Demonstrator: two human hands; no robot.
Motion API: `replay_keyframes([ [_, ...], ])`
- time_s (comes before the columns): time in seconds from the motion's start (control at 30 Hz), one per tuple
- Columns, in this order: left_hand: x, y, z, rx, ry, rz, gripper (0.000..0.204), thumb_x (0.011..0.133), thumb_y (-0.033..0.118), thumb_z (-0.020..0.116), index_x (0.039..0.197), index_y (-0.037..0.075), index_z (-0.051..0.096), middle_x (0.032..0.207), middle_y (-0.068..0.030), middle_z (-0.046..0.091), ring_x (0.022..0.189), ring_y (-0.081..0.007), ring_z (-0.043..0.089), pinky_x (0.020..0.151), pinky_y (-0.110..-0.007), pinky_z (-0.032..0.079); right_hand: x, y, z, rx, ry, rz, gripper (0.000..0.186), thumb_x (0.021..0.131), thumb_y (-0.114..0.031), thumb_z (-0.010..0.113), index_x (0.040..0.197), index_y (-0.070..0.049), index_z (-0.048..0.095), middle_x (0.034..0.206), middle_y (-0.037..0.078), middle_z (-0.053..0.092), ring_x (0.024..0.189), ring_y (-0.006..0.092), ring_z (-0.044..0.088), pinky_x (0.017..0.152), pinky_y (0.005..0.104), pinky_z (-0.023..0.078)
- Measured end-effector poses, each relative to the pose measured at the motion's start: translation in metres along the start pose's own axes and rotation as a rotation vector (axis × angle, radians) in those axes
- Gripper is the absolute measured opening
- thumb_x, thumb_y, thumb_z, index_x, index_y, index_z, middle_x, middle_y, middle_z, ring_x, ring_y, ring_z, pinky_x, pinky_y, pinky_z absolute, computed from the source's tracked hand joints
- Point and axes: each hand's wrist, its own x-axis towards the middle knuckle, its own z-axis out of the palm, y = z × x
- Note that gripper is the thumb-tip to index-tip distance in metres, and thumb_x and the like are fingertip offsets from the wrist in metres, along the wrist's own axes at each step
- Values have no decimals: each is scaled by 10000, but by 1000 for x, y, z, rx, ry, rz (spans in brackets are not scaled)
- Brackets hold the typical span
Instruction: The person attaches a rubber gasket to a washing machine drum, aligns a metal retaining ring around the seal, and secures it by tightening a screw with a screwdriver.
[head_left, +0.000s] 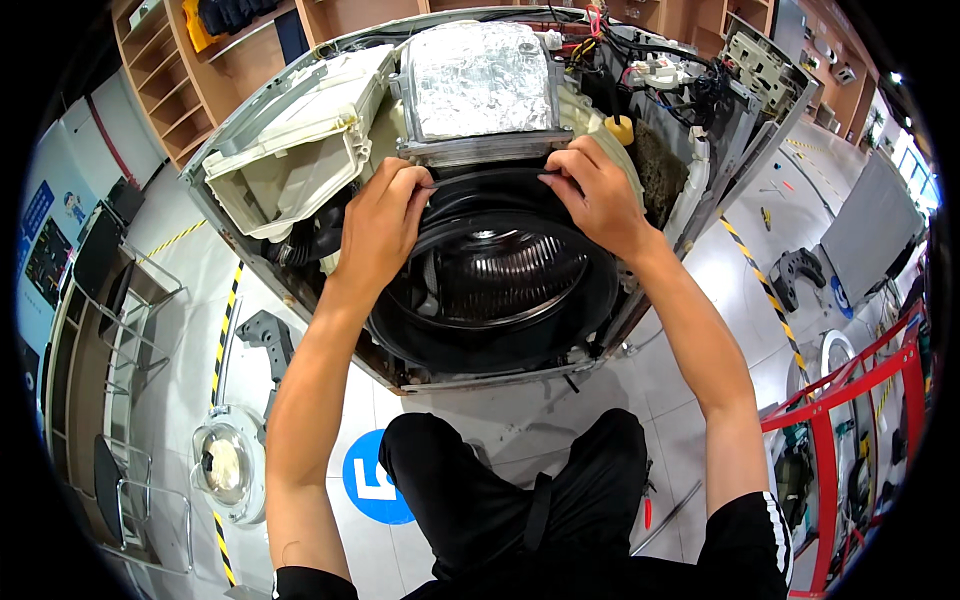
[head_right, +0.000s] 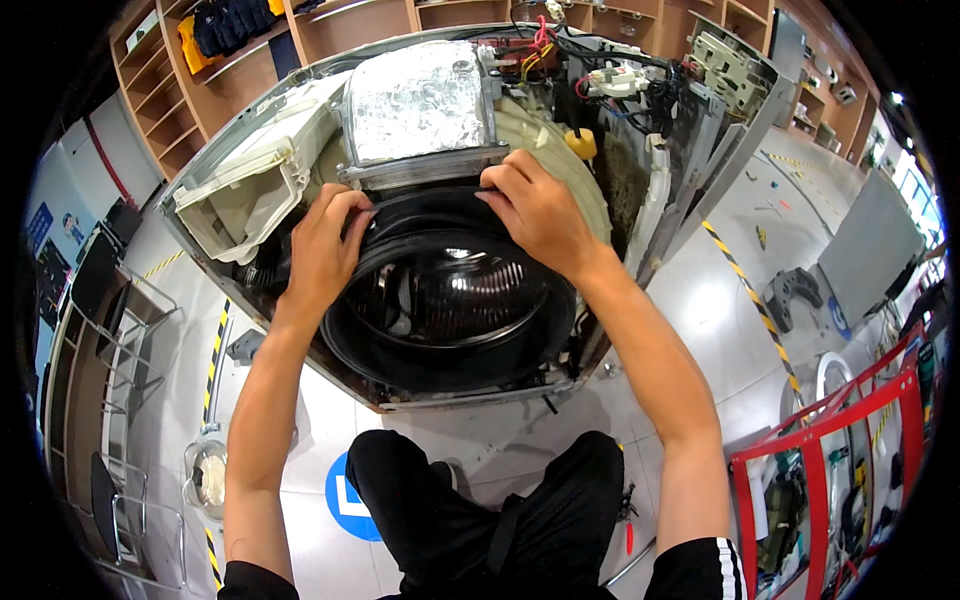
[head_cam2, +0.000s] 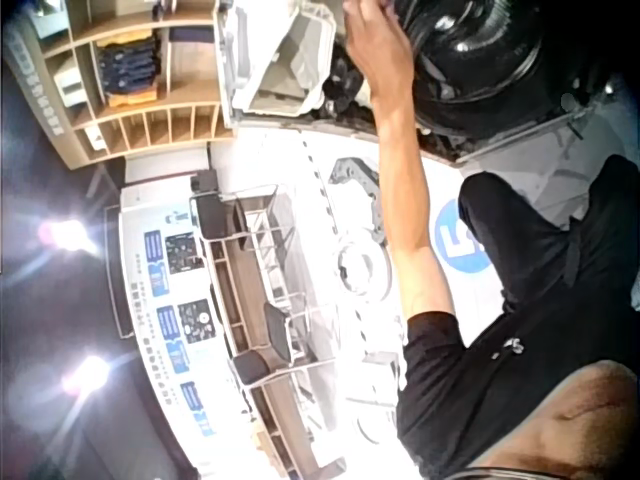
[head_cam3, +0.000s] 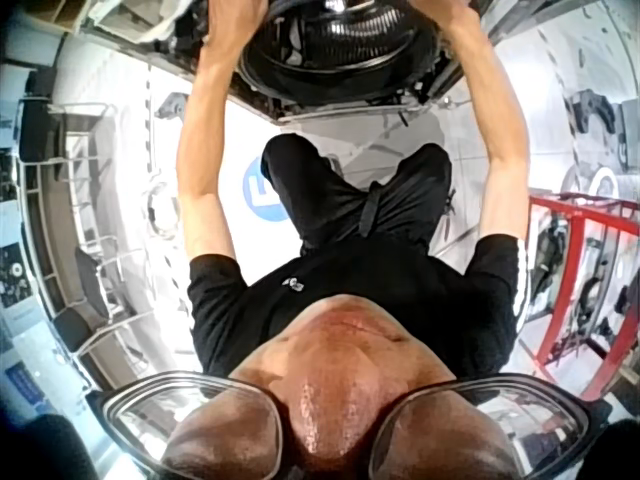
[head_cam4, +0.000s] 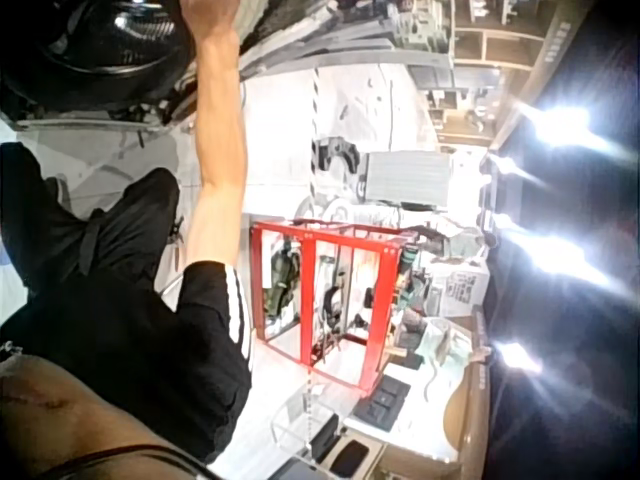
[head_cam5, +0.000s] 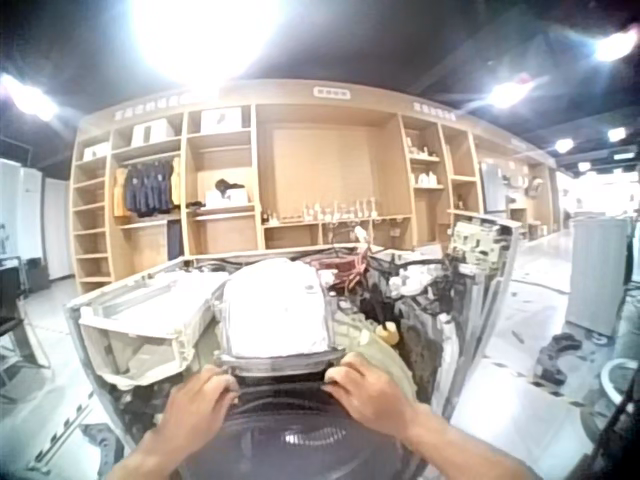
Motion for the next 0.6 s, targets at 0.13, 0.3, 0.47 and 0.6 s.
replay_keyframes([
  [0.13,-1,6,12,-7,119,-68,169,830,-5,684,961,26,581,888,-112,596,742,-311,615,635,-361,498,-3,-10,11,-35,144,95,162,823,-24,712,942,-55,607,851,92,575,690,271,608,608,345,493],
  [0.3,-4,10,22,-102,265,-188,163,810,-5,732,934,-14,626,835,-111,622,738,-209,627,696,-288,506,-2,-16,18,5,242,222,164,793,3,743,908,-12,627,831,78,598,706,189,598,636,290,483],
  [0.47,-13,4,23,-149,241,-536,263,812,118,781,972,-43,649,889,-97,676,825,-143,624,769,-270,503,-7,-15,20,64,286,361,182,795,-10,769,926,-11,643,876,37,642,740,100,614,689,227,492],
  [0.6,-10,-10,20,-264,115,-570,413,788,290,799,1029,-20,672,959,-168,694,903,-270,648,842,-339,491,-11,-12,19,409,320,670,286,770,-117,823,902,36,620,886,60,671,766,106,626,705,242,497],
])
